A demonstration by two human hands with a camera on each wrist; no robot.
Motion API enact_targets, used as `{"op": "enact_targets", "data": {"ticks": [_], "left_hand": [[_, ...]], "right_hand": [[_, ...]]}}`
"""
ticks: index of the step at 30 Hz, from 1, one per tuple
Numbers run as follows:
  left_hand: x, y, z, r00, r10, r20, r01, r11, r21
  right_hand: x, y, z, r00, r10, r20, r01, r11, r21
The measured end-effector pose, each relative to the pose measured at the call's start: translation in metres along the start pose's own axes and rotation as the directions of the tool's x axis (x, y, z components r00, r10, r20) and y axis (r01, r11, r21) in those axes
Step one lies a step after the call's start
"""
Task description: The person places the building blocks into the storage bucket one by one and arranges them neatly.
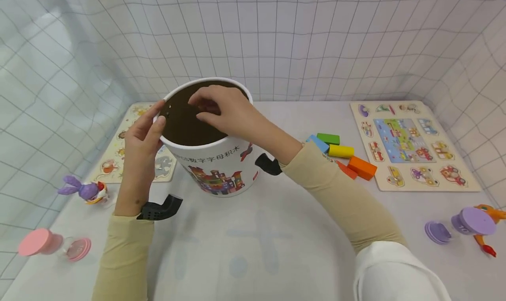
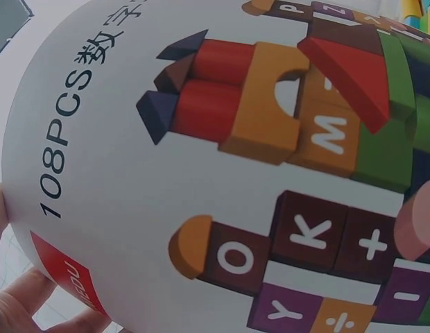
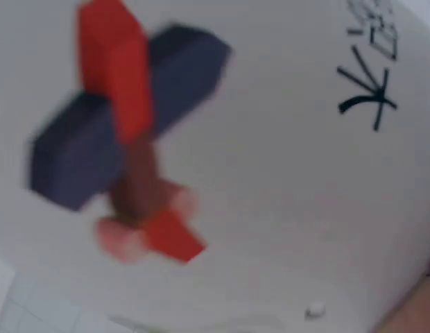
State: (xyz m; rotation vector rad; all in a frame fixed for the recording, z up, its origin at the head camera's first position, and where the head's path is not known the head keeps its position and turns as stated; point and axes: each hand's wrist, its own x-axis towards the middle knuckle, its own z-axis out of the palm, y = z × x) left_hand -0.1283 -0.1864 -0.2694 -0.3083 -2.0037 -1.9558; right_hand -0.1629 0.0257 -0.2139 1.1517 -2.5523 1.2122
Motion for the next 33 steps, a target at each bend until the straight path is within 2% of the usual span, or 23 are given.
{"op": "enact_targets", "data": {"ticks": [2,4,7,9,11,13,16,20,25,26,28,33], "left_hand": [[0.0,-0.001,0.001,1.0,-0.007,0.002,0.007,1.0,0.01],[0.0,-0.001,0.001,1.0,-0.011,0.002,0.011,1.0,0.019],[0.001,-0.001,0.002,1.0,-0.002,0.002,0.002,1.0,0.013],[0.001,0.0,0.002,1.0,0.002,-0.001,-0.002,1.0,0.013],[0.001,0.002,0.002,1.0,0.001,-0.005,-0.001,1.0,0.01],[0.001,0.002,0.001,1.0,0.001,-0.008,-0.001,1.0,0.013],[0.001,0.003,0.0,1.0,-0.001,-0.012,0.001,1.0,0.006],[0.001,0.003,-0.001,1.0,-0.012,-0.023,0.012,1.0,-0.018],[0.0,0.001,0.0,0.999,-0.026,-0.02,0.026,0.999,-0.029],[0.0,0.0,0.001,1.0,-0.024,-0.018,0.023,0.999,-0.027],[-0.001,0.0,0.002,1.0,-0.018,-0.018,0.017,1.0,-0.023],[0.0,0.0,0.003,1.0,-0.014,-0.019,0.013,1.0,-0.023]], "right_hand": [[-0.018,-0.003,-0.004,0.991,-0.035,-0.128,0.046,0.995,0.085],[-0.04,-0.004,-0.012,0.973,-0.013,-0.231,0.054,0.983,0.173],[-0.08,0.016,-0.021,0.94,0.077,-0.333,0.012,0.966,0.258],[-0.11,0.039,-0.025,0.925,0.168,-0.342,-0.063,0.952,0.298],[-0.14,0.064,-0.026,0.912,0.276,-0.303,-0.18,0.934,0.309],[-0.17,0.081,-0.026,0.893,0.393,-0.22,-0.325,0.9,0.29],[-0.203,0.103,-0.023,0.877,0.474,-0.076,-0.453,0.87,0.194],[-0.222,0.126,-0.02,0.877,0.477,0.06,-0.48,0.875,0.06],[-0.225,0.136,-0.012,0.825,0.531,0.194,-0.506,0.847,-0.165],[-0.225,0.137,-0.011,0.821,0.531,0.208,-0.497,0.845,-0.198],[-0.226,0.138,-0.009,0.826,0.523,0.211,-0.475,0.847,-0.239],[-0.226,0.142,-0.009,0.857,0.485,0.175,-0.427,0.858,-0.286]]}}
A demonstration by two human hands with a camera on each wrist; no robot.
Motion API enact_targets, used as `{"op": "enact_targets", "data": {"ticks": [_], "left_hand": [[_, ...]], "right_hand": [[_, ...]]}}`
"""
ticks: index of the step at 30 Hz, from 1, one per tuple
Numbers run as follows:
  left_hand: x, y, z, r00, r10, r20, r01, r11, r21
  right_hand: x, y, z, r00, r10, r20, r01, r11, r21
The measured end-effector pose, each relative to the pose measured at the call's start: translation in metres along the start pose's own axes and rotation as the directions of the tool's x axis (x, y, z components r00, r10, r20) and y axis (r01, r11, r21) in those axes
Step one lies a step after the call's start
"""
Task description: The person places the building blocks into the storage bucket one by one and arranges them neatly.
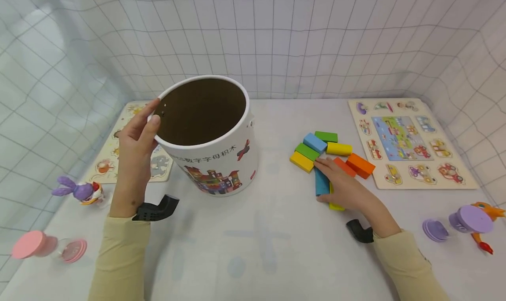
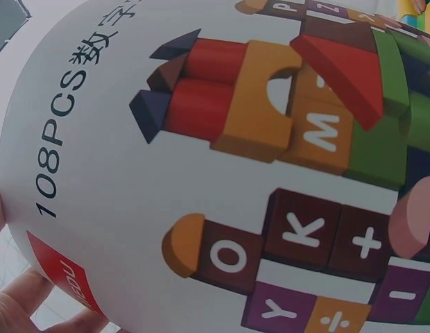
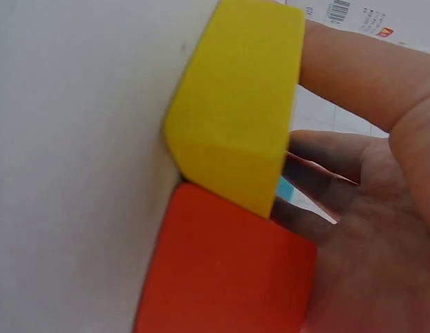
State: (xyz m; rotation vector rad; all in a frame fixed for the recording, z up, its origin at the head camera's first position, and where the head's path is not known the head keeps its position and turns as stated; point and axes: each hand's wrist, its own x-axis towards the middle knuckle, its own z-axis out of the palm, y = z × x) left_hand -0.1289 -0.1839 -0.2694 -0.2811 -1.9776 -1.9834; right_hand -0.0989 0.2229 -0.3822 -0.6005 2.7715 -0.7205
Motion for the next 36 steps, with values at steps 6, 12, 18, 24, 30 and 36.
{"op": "enact_targets", "data": {"ticks": [6,12,18,24,30,36], "left_hand": [[0.0,0.001,0.0,1.0,0.004,0.004,-0.004,1.0,0.0],[0.001,0.001,-0.001,1.0,0.015,0.0,-0.015,1.0,-0.002],[0.0,0.001,-0.001,1.0,0.008,0.011,-0.008,1.0,0.016],[0.0,0.0,-0.001,1.0,0.021,0.01,-0.021,1.0,0.013],[0.0,-0.001,-0.002,1.0,0.027,0.009,-0.027,1.0,0.015],[-0.001,-0.001,-0.001,1.0,0.027,0.013,-0.027,0.999,0.017]], "right_hand": [[0.0,0.0,0.0,1.0,-0.007,-0.006,0.006,1.0,-0.019],[0.001,-0.003,0.0,1.0,0.017,0.009,-0.017,0.999,-0.027],[-0.003,-0.003,-0.004,1.0,0.019,-0.008,-0.019,0.999,0.046],[-0.007,-0.024,-0.029,0.978,-0.195,-0.07,0.206,0.886,0.415],[0.017,-0.092,-0.073,0.816,-0.522,-0.248,0.495,0.411,0.766],[0.053,-0.168,-0.108,0.865,-0.445,-0.232,0.449,0.478,0.755]]}}
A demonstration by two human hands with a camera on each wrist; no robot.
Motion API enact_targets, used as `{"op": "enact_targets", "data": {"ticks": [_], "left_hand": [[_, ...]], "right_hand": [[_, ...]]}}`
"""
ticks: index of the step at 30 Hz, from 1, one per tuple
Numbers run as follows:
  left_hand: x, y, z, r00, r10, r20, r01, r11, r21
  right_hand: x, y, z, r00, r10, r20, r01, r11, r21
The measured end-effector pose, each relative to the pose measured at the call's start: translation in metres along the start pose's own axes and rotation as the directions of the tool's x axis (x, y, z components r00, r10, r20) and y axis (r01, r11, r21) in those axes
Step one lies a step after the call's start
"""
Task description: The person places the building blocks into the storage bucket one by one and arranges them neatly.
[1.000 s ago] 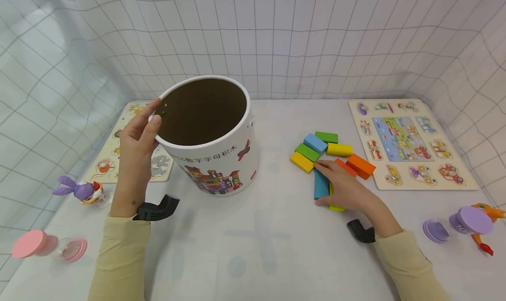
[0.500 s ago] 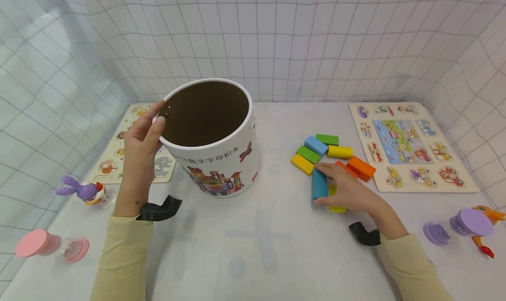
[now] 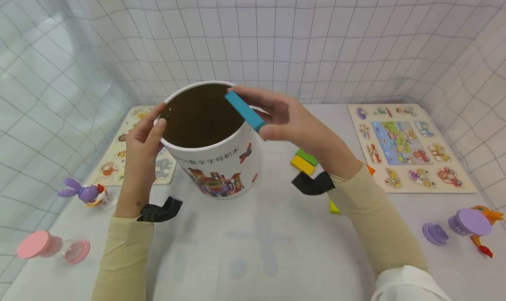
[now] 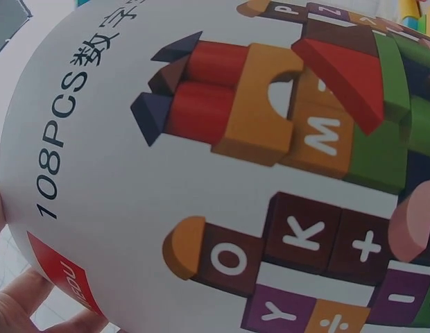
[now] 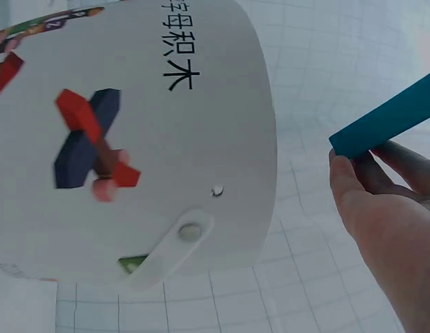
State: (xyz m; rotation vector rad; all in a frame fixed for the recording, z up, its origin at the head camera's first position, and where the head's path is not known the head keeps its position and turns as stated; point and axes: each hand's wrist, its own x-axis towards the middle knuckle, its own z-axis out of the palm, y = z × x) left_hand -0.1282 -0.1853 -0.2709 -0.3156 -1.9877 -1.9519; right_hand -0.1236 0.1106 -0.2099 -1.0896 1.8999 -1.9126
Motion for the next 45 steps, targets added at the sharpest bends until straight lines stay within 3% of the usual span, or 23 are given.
{"op": "enact_targets", "data": {"ticks": [5,8,11,14,18,20,21,24,27,30,33,35,38,40,43,45], "left_hand": [[-0.001,-0.002,-0.001,1.0,-0.007,0.005,0.007,1.0,0.012],[-0.002,-0.001,-0.001,1.0,-0.017,0.014,0.017,1.0,0.005],[-0.001,-0.001,-0.001,1.0,-0.019,0.018,0.019,1.0,-0.004],[-0.001,-0.001,-0.001,1.0,-0.018,0.02,0.018,1.0,-0.009],[0.0,0.0,-0.001,1.0,-0.016,0.024,0.016,1.0,-0.015],[0.0,0.0,-0.001,1.0,-0.011,0.022,0.012,1.0,-0.007],[0.0,0.0,-0.001,1.0,-0.009,0.02,0.009,1.0,-0.002],[0.0,0.0,-0.001,1.0,-0.013,0.014,0.013,1.0,0.016],[0.0,0.0,-0.001,1.0,-0.021,0.01,0.021,1.0,0.019],[0.001,0.0,-0.001,1.0,-0.018,0.01,0.018,1.0,0.014],[0.002,-0.001,0.001,1.0,0.0,0.013,0.0,1.0,0.01],[0.004,-0.001,0.001,1.0,0.013,0.011,-0.013,1.0,0.003],[0.004,-0.001,0.001,1.0,0.013,0.001,-0.013,1.0,0.001],[0.003,-0.001,0.001,1.0,0.005,-0.002,-0.005,1.0,-0.009],[0.002,-0.002,0.002,1.0,-0.011,-0.007,0.01,1.0,-0.019],[0.001,-0.003,0.002,1.0,-0.019,-0.013,0.018,0.999,-0.032]], "right_hand": [[0.056,0.012,0.003,0.988,0.071,0.136,-0.053,0.989,-0.135],[0.079,0.021,0.004,0.973,0.163,0.166,-0.114,0.956,-0.269],[0.095,0.024,0.007,0.947,0.276,0.165,-0.182,0.884,-0.431],[0.108,0.026,0.011,0.907,0.389,0.162,-0.235,0.786,-0.572],[0.119,0.029,0.016,0.87,0.463,0.169,-0.219,0.67,-0.71],[0.121,0.03,0.018,0.876,0.451,0.173,-0.17,0.623,-0.763],[0.121,0.031,0.018,0.889,0.424,0.172,-0.142,0.614,-0.776],[0.114,0.03,0.019,0.954,0.267,0.14,-0.062,0.629,-0.775],[0.091,0.03,0.015,0.997,0.049,0.061,0.009,0.701,-0.713],[0.049,0.034,0.004,0.995,-0.083,-0.057,0.033,0.8,-0.599],[-0.008,0.047,-0.016,0.981,-0.051,-0.187,-0.044,0.881,-0.471],[-0.048,0.059,-0.031,0.967,0.054,-0.248,-0.159,0.891,-0.425],[-0.104,0.079,-0.049,0.928,0.247,-0.28,-0.353,0.822,-0.446],[-0.138,0.089,-0.056,0.898,0.35,-0.268,-0.44,0.732,-0.52],[-0.176,0.102,-0.059,0.878,0.406,-0.255,-0.471,0.633,-0.615],[-0.192,0.108,-0.059,0.871,0.422,-0.251,-0.474,0.59,-0.654]]}}
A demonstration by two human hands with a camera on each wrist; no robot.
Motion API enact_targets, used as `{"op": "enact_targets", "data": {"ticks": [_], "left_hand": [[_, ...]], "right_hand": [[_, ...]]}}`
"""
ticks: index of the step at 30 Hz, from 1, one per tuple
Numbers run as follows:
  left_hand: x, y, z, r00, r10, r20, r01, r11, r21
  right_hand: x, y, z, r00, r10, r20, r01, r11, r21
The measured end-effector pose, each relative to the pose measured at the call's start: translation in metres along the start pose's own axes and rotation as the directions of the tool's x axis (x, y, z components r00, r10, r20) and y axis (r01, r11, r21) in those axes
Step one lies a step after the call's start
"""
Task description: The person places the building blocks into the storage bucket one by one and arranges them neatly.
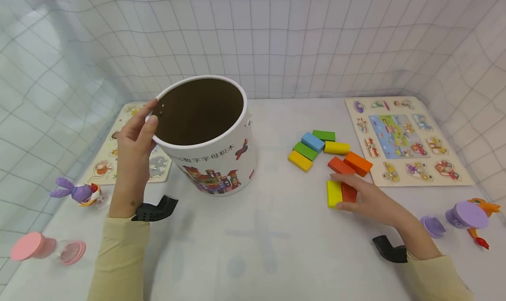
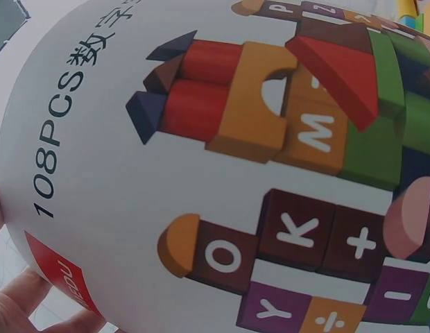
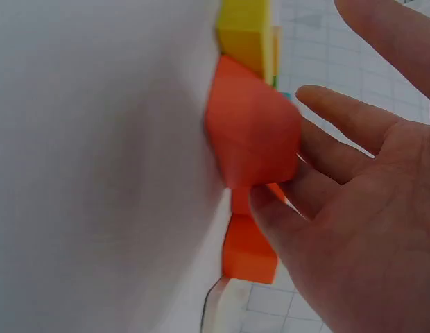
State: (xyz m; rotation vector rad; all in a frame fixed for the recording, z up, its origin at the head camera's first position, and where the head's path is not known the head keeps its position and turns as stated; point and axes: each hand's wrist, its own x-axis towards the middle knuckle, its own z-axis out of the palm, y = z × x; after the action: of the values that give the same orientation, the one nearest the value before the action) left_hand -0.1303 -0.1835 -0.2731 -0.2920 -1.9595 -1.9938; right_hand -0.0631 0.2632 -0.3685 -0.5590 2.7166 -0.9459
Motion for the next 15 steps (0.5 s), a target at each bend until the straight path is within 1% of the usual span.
{"op": "enact_targets", "data": {"ticks": [2,5,9,15], "left_hand": [[-0.001,0.001,-0.001,1.0,-0.006,-0.005,0.006,1.0,-0.01],[-0.002,0.002,-0.001,1.0,-0.017,-0.005,0.017,1.0,-0.01],[-0.002,0.002,-0.001,1.0,-0.021,-0.004,0.021,1.0,0.007],[-0.001,0.002,0.001,1.0,-0.01,0.001,0.01,1.0,0.017]], "right_hand": [[-0.005,0.006,0.006,1.0,0.01,0.008,-0.01,1.0,-0.02],[-0.004,0.009,0.013,0.999,0.037,0.022,-0.037,0.999,-0.023],[0.005,0.006,0.018,0.998,0.066,0.013,-0.065,0.996,-0.058],[0.018,0.0,0.022,0.998,0.063,-0.028,-0.067,0.988,-0.137]]}}
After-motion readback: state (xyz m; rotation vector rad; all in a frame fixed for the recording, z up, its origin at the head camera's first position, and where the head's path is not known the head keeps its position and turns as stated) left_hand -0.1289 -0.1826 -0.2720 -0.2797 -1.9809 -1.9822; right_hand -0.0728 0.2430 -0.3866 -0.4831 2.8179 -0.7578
